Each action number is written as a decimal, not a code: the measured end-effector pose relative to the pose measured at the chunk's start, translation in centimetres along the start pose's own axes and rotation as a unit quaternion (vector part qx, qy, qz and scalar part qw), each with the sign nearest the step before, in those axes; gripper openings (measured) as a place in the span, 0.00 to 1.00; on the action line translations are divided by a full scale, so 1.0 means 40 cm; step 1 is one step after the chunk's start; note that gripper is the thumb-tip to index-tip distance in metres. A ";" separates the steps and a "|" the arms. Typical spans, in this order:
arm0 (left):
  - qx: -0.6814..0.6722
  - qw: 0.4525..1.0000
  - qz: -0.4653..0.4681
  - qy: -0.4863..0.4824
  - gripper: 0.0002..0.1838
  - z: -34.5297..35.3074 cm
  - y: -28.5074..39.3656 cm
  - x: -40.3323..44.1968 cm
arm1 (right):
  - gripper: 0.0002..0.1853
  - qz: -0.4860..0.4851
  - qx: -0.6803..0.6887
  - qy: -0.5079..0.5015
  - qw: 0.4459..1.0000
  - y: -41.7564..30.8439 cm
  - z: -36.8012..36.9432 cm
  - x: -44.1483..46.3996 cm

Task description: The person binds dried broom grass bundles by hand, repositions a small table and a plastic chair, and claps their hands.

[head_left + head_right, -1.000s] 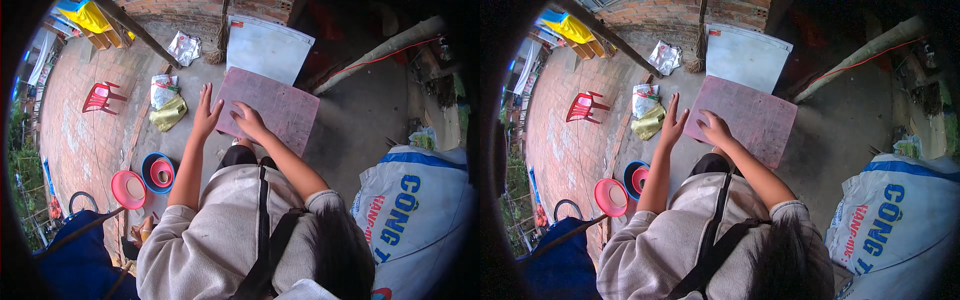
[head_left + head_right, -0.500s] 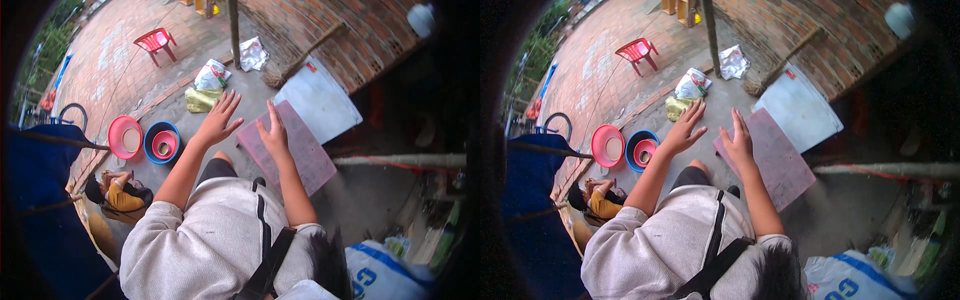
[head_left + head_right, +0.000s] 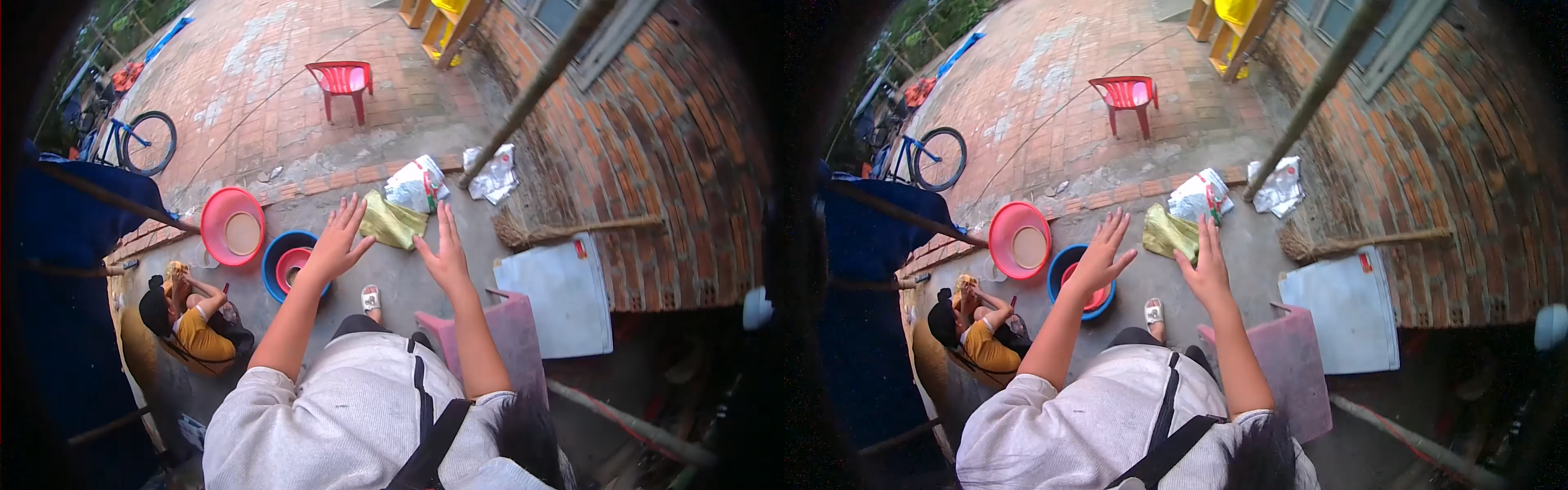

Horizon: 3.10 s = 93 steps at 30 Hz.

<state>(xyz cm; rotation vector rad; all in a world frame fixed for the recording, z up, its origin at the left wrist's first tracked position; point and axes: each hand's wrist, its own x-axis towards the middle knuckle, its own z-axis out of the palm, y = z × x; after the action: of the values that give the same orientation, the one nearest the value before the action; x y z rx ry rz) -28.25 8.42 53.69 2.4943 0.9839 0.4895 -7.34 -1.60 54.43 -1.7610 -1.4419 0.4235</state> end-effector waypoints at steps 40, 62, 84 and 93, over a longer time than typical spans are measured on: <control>0.022 0.920 -0.285 0.267 0.37 -0.682 -1.271 1.115 | 0.43 0.004 0.025 -0.172 0.985 0.001 0.744 1.847; 0.075 0.881 -0.316 0.344 0.35 -0.864 -1.548 1.615 | 0.53 0.121 -0.253 -0.449 0.849 0.599 1.112 2.315; -0.113 0.908 -0.395 0.079 0.34 -0.587 -1.766 1.865 | 0.19 -0.039 -0.264 -0.526 0.808 0.702 1.251 2.344; -0.443 0.757 -0.481 -0.006 0.37 -0.453 -2.028 1.962 | 0.11 -0.029 -0.175 -0.329 0.928 0.400 1.223 2.736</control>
<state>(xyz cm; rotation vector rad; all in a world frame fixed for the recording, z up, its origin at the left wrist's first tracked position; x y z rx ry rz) -27.97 122.18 42.33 0.9530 1.4119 0.4220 1.45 117.69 36.61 -1.9419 -2.1404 0.8235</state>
